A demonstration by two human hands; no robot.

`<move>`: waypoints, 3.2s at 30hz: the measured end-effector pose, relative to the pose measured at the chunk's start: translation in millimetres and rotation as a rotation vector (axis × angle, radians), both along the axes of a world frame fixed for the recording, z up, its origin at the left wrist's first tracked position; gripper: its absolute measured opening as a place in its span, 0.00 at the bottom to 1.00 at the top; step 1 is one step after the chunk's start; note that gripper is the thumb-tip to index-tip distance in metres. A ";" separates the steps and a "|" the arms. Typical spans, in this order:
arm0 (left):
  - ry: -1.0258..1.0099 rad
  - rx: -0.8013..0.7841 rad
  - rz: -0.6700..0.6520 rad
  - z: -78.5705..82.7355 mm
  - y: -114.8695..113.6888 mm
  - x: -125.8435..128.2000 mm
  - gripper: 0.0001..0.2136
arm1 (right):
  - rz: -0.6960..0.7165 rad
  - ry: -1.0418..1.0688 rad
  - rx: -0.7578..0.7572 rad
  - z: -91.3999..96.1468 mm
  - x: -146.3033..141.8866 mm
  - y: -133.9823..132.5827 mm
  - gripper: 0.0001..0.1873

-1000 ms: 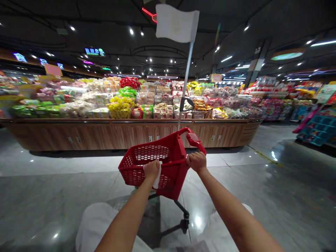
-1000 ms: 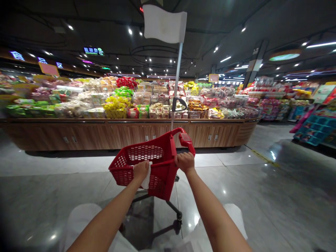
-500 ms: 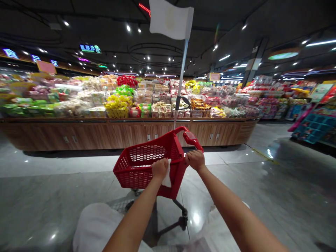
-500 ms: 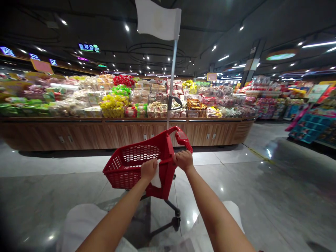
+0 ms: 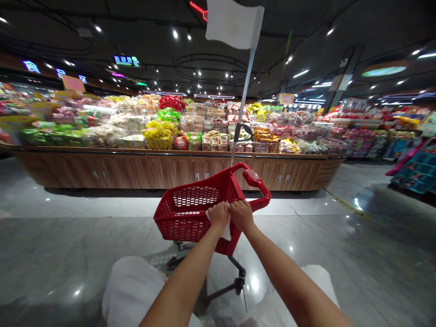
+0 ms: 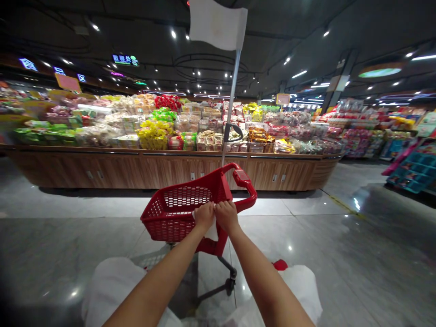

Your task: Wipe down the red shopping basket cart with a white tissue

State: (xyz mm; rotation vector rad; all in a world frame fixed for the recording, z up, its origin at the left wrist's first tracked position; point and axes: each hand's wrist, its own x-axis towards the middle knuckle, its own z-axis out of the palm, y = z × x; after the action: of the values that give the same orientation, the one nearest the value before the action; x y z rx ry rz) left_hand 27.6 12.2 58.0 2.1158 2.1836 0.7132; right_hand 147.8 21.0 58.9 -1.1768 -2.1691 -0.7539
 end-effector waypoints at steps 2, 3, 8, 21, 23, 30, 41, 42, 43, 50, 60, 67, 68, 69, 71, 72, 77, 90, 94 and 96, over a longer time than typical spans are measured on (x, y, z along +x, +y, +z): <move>0.046 -0.019 -0.046 -3.4 -2.2 -12.4 0.21 | -0.024 0.001 -0.004 -6.1 1.1 0.1 0.12; 0.077 -0.030 -0.050 -6.6 -4.4 -24.8 0.21 | -0.017 -0.012 -0.003 -7.4 5.1 0.3 0.12; 0.210 -0.038 0.049 -26.8 -21.5 -102.1 0.21 | -0.014 0.001 0.024 -8.2 26.9 -3.3 0.12; 0.043 0.111 -0.339 -18.9 -11.2 11.5 0.16 | -0.067 0.055 0.001 -11.1 22.1 -7.2 0.11; 0.108 0.043 -0.404 -21.3 -10.9 -4.8 0.15 | -0.053 0.019 -0.001 -9.5 27.7 -8.5 0.12; 0.295 -0.093 -0.222 -37.0 -34.2 -128.9 0.14 | -0.021 0.026 0.031 -11.5 30.3 -12.0 0.14; 0.228 -0.018 -0.309 -23.2 -14.5 -25.3 0.16 | -0.117 0.099 -0.004 -18.8 20.7 -12.3 0.12; 0.211 -0.001 -0.335 -21.4 -12.4 -11.2 0.16 | -0.112 0.089 -0.007 -18.4 22.3 -12.8 0.12; 0.198 0.012 -0.353 -20.4 -11.4 -1.6 0.15 | -0.104 0.080 -0.007 -17.7 23.9 -13.6 0.12; 0.272 0.002 -0.275 -38.5 -31.7 -83.2 0.14 | -0.073 0.054 0.017 -14.6 28.7 -19.5 0.14; 0.325 -0.042 -0.168 -38.6 -41.0 -125.1 0.15 | -0.109 0.158 0.021 -20.2 20.2 -16.3 0.15; 0.231 0.082 -0.291 -20.0 -17.8 15.4 0.13 | -0.115 0.116 0.009 -18.1 23.3 -18.7 0.14; 0.235 0.092 -0.295 -20.3 -17.8 15.2 0.13 | -0.109 0.106 0.008 -17.7 24.5 -18.8 0.14; 0.246 0.097 -0.303 -22.3 -18.6 7.5 0.12 | -0.098 0.094 0.005 -17.4 25.6 -18.7 0.14; 0.290 0.096 -0.318 -30.7 -22.9 -28.3 0.12 | -0.081 0.078 -0.012 -17.1 26.9 -18.4 0.14; 0.307 0.100 -0.294 -36.2 -26.4 -53.4 0.12 | -0.081 0.078 -0.024 -17.2 27.0 -18.1 0.14; 0.409 0.130 -0.164 -54.1 -44.1 -167.9 0.13 | -0.107 0.127 -0.071 -19.4 22.6 -16.7 0.14; 0.221 0.127 -0.257 -26.5 -18.1 14.2 0.13 | -0.107 0.096 -0.052 -18.2 25.1 -17.6 0.15; 0.312 0.092 -0.317 -33.9 -21.3 -42.0 0.14 | -0.016 0.002 -0.066 -15.6 33.7 -12.6 0.14; 0.351 0.076 -0.271 -41.3 -27.6 -95.1 0.13 | 0.012 -0.021 -0.063 -14.9 37.4 -7.7 0.14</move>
State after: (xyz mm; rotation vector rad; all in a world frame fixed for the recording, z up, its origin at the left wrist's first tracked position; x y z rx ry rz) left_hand -67.4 -15.5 16.7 2.6821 1.9699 0.4386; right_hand 185.2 13.3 44.1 -1.1919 -2.2296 -0.7000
